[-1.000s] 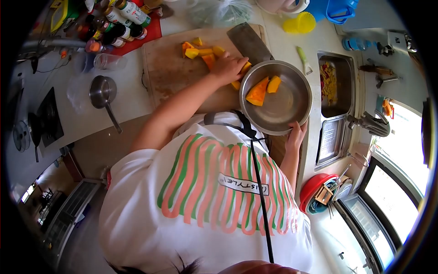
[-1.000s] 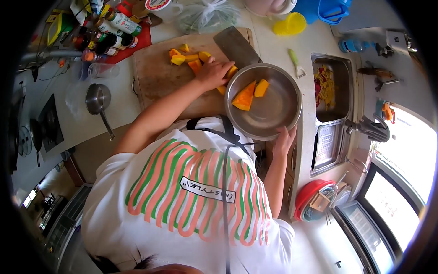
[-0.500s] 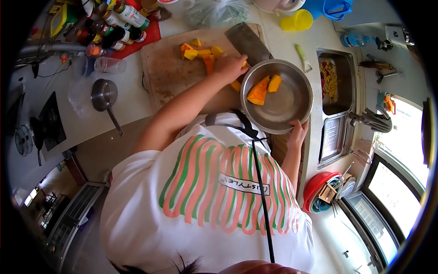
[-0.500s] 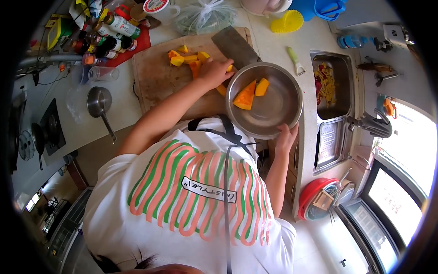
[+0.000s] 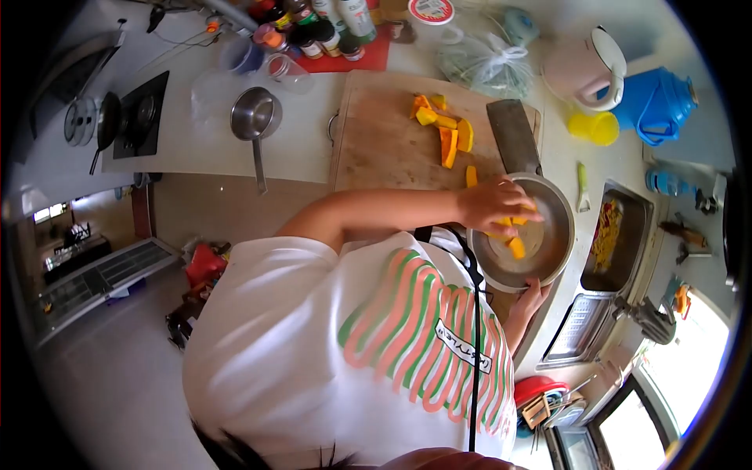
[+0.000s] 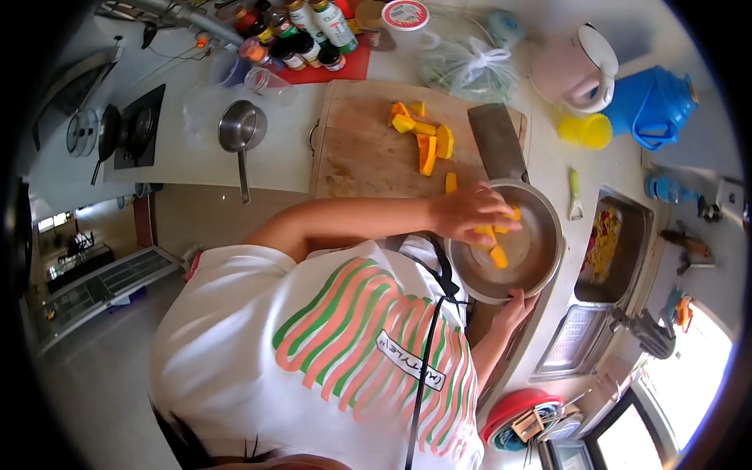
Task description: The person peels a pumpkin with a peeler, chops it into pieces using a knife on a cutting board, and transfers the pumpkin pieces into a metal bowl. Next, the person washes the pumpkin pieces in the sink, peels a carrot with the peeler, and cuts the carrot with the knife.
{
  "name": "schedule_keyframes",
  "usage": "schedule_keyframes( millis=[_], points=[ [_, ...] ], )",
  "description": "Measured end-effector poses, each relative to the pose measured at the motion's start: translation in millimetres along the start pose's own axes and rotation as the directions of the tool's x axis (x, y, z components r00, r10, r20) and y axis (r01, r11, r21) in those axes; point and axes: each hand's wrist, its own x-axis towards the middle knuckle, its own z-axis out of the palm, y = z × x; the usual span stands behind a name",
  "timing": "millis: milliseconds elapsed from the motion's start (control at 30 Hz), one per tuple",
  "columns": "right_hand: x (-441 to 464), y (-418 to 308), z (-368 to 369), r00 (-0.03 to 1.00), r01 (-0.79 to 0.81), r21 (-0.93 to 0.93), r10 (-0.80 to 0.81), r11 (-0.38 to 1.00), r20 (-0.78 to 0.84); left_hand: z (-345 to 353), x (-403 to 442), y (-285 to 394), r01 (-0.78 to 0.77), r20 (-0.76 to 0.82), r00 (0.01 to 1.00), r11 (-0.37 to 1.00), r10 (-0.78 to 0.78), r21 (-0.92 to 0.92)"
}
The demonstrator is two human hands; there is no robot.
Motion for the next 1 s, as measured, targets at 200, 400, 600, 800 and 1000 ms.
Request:
schedule_keyframes(
  millis=[200,400,600,800,1000],
  points=[
    [-22,-3,-9,0.993,-0.052,0.059,0.058,0.997,-0.106,-10,-90,-59,0.101,0.201,0.963,0.929,-0.181,0.356],
    [-25,-19,-1,0.995,-0.067,0.014,0.068,0.998,-0.076,-4,-117,-69,0.258,0.047,0.956,0.906,-0.29,0.337],
    [-17,-25,22,0.998,-0.065,-0.005,0.065,0.998,0.016,-24,-34,11,0.134,0.094,0.981,0.942,-0.17,0.307],
    [-1,-19,25,0.992,-0.037,-0.007,0.038,0.999,0.116,-62,-46,-58,0.532,-0.096,0.667,0.383,-0.739,0.755],
    [-10,-19,38,0.992,-0.065,0.015,0.063,0.998,0.113,-72,-85,-85,0.651,-0.127,0.616,0.411,-0.778,0.638]
  ],
)
